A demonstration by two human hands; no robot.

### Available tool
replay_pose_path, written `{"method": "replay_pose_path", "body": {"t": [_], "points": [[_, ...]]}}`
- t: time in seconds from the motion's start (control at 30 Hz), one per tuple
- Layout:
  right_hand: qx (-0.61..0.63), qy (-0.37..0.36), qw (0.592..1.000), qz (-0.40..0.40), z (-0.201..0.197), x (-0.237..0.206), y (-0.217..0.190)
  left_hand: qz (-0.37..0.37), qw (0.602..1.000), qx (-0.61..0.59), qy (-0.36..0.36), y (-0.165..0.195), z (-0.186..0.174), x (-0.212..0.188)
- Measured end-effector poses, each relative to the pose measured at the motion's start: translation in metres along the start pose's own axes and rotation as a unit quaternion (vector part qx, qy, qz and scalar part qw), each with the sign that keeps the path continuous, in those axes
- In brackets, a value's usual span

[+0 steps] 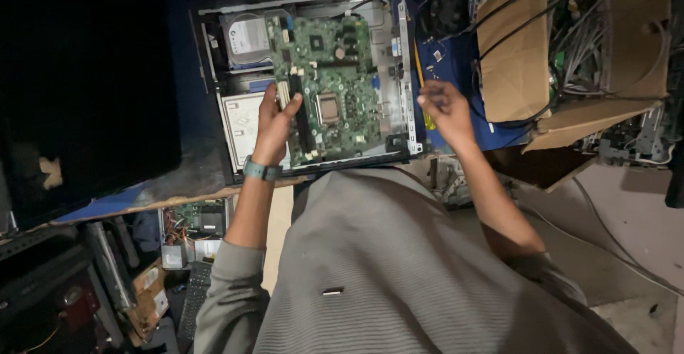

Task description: The person works on an open desktop computer case on a workbench, positioning a motherboard inside the chassis and connecting cables and components to it. Near the end, the person picks up a yellow-handled screwdriver and uses it on the computer parts.

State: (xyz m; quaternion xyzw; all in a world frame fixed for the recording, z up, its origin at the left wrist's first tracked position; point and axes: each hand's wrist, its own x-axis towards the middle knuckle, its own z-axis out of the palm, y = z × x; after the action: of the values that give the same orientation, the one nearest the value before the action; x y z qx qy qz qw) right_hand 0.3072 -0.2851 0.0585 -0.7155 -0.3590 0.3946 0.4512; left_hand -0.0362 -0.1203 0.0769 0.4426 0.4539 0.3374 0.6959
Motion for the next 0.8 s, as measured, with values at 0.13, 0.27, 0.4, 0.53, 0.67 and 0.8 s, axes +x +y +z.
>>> {"method": "replay_pose_path", "body": {"t": [0.13,0.27,0.4,0.53,0.67,0.8], "points": [[0.035,0.009,0.999,-0.009,-0.01,-0.006,0.012,0.013,1.0,-0.001,0.001,-0.015,0.008,0.017],[0.036,0.029,0.999,-0.003,-0.019,-0.011,0.018,0.005,1.0,0.014,-0.011,-0.026,0.009,0.024],[0.048,0.028,0.998,0.007,-0.022,-0.014,0.022,-0.006,0.999,0.037,0.001,-0.039,0.011,0.028],[0.062,0.022,0.998,0.012,-0.022,-0.012,0.024,-0.027,0.998,0.048,0.016,-0.055,0.015,0.034],[0.067,0.017,0.997,0.019,-0.022,-0.009,0.025,0.02,0.996,0.083,-0.003,-0.063,0.022,0.041],[0.062,0.014,0.998,0.022,-0.023,-0.008,0.025,0.018,0.998,0.063,-0.026,-0.068,0.03,0.044]]}}
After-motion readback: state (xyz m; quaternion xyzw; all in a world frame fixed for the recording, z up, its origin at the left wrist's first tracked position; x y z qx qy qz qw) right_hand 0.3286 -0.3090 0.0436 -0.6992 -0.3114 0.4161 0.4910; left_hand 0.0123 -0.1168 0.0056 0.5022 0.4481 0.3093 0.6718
